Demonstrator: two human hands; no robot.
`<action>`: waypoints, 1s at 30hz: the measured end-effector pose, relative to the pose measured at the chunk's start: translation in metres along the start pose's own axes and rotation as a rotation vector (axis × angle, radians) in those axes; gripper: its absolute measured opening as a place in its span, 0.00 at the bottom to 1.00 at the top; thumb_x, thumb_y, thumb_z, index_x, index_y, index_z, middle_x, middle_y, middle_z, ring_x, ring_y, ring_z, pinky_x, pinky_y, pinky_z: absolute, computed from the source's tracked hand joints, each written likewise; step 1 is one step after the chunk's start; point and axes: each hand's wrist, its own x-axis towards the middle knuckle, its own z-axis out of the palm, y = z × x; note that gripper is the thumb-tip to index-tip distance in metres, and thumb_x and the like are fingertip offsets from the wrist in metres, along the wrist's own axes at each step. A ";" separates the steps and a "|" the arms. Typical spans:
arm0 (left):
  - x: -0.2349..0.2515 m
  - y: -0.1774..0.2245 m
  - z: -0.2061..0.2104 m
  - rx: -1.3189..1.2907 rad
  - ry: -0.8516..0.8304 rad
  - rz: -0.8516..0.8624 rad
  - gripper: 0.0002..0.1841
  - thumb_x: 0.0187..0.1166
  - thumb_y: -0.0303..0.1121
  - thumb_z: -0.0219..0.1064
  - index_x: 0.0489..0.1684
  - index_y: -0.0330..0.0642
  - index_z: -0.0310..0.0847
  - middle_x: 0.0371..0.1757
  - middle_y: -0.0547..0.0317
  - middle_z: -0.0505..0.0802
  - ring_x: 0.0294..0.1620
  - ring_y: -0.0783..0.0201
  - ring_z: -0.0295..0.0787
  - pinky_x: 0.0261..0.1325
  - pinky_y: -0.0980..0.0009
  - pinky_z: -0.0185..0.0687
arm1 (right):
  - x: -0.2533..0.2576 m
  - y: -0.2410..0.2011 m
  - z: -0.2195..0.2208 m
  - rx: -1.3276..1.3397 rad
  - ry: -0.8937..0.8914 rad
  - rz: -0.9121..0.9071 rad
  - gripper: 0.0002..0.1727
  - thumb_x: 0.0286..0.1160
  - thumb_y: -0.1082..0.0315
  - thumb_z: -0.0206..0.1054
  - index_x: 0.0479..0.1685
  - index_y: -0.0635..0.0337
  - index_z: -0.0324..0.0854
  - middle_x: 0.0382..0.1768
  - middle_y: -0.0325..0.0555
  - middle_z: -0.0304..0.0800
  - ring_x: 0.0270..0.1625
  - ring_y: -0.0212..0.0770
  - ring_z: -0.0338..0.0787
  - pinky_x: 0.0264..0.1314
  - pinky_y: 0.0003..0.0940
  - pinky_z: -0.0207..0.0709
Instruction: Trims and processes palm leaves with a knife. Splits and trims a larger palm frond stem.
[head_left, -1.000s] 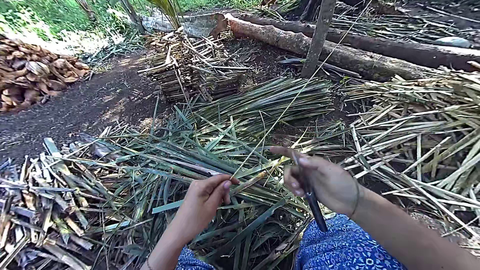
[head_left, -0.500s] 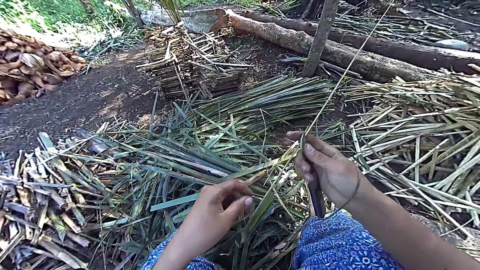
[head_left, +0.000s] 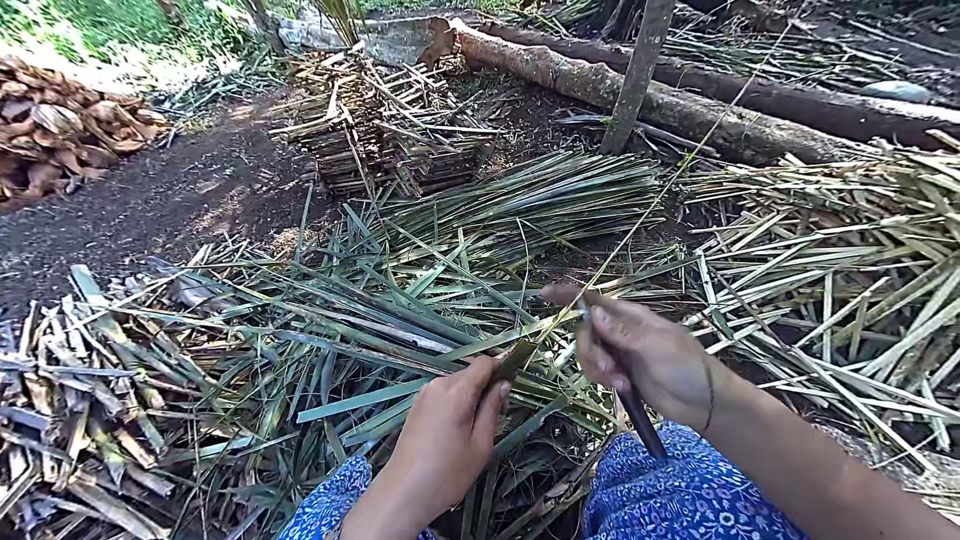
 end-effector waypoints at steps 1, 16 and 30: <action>0.000 0.001 0.000 -0.062 -0.002 0.018 0.12 0.88 0.33 0.56 0.49 0.39 0.85 0.28 0.68 0.90 0.23 0.81 0.83 0.29 0.86 0.79 | -0.001 0.001 0.002 -0.021 -0.101 0.060 0.22 0.87 0.58 0.50 0.76 0.47 0.74 0.21 0.22 0.77 0.19 0.17 0.73 0.23 0.11 0.68; -0.005 0.007 -0.007 -0.066 0.090 0.068 0.15 0.91 0.37 0.52 0.46 0.40 0.83 0.24 0.70 0.81 0.24 0.86 0.74 0.29 0.91 0.70 | -0.001 -0.010 -0.010 0.026 0.118 -0.085 0.21 0.90 0.58 0.47 0.68 0.50 0.82 0.15 0.24 0.73 0.16 0.18 0.71 0.22 0.12 0.68; -0.013 -0.004 -0.024 0.027 0.051 0.077 0.17 0.91 0.41 0.51 0.45 0.40 0.84 0.22 0.67 0.82 0.21 0.84 0.73 0.27 0.89 0.69 | 0.001 -0.010 -0.027 0.050 0.134 -0.122 0.21 0.90 0.56 0.49 0.72 0.48 0.80 0.15 0.23 0.72 0.15 0.18 0.70 0.21 0.12 0.68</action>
